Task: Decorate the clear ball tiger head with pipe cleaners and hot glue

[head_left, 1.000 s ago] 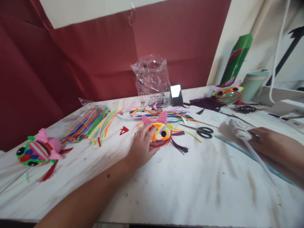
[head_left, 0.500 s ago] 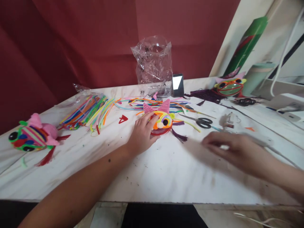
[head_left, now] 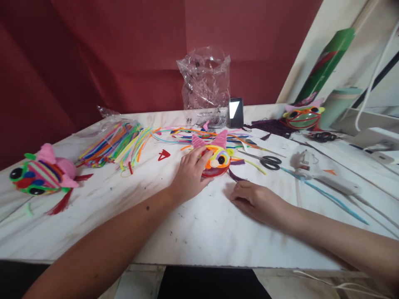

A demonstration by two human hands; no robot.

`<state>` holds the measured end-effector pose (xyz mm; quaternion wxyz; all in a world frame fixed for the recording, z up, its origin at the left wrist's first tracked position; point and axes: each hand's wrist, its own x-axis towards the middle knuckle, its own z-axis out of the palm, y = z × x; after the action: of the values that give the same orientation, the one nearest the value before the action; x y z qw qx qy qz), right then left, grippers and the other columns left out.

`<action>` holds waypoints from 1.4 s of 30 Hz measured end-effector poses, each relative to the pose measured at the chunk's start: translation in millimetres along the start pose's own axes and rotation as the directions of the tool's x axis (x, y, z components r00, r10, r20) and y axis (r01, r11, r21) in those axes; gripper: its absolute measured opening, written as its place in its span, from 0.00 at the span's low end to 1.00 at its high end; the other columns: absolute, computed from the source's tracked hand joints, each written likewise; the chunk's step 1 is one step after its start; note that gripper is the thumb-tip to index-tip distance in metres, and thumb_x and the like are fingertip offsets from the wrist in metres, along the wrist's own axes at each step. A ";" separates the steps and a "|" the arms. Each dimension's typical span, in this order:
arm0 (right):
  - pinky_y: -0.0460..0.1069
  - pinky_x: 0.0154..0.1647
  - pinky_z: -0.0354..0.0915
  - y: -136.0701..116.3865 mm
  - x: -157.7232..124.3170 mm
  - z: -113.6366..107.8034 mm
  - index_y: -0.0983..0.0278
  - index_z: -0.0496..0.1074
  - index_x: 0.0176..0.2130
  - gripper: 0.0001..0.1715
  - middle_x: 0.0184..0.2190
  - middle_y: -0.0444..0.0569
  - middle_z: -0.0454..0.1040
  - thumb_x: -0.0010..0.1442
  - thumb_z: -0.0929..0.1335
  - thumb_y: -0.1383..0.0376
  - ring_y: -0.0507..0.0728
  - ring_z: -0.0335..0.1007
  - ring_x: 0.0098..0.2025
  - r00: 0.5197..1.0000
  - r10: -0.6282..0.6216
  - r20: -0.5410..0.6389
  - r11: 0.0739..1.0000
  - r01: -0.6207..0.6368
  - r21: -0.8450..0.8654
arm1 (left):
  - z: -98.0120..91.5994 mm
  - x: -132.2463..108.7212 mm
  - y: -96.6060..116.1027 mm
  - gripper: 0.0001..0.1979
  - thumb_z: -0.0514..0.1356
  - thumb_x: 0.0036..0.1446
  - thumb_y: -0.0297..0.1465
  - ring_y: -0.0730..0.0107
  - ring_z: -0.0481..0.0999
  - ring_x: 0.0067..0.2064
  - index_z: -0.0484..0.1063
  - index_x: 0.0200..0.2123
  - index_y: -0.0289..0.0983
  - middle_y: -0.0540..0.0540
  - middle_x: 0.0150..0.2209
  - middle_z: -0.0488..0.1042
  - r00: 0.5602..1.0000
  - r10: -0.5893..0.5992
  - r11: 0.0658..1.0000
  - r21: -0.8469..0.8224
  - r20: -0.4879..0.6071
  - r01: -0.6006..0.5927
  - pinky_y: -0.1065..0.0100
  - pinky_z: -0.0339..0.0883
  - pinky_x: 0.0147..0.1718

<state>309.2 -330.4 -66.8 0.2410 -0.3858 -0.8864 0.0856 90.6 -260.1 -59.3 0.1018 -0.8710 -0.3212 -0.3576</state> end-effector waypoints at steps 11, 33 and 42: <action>0.47 0.25 0.63 -1.2 37.4 -28.8 0.61 0.66 0.29 0.07 0.25 0.46 0.70 0.59 0.63 0.66 0.53 0.66 0.27 0.901 0.204 -0.382 0.971 -0.136 0.198 | 1.9 -1.6 -0.7 0.33 0.62 0.52 0.31 0.53 0.60 0.61 0.55 0.59 0.38 0.35 0.59 0.61 1.000 0.006 1.000 -0.001 -0.016 -0.006 0.53 0.58 0.57; 0.47 0.26 0.63 6.5 52.6 -11.1 0.61 0.65 0.28 0.05 0.26 0.45 0.69 0.56 0.64 0.68 0.52 0.66 0.27 0.858 0.204 -0.471 0.967 -0.103 0.232 | 0.5 0.8 5.8 0.30 0.61 0.54 0.32 0.53 0.60 0.61 0.57 0.59 0.38 0.35 0.58 0.63 0.999 0.034 0.999 0.040 -0.012 -0.034 0.53 0.59 0.56; 0.48 0.26 0.67 6.8 48.2 -10.3 0.61 0.68 0.31 0.05 0.29 0.46 0.69 0.58 0.64 0.68 0.52 0.68 0.28 0.840 0.168 -0.517 0.974 -0.060 0.218 | 0.8 0.3 5.3 0.30 0.62 0.53 0.32 0.53 0.61 0.60 0.57 0.58 0.36 0.35 0.58 0.63 0.999 0.039 0.998 0.049 -0.024 -0.038 0.54 0.59 0.56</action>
<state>290.4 -291.1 -42.7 0.5077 -0.4214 -0.7476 0.0753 94.6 -263.7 -59.4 0.1340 -0.8697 -0.3116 -0.3585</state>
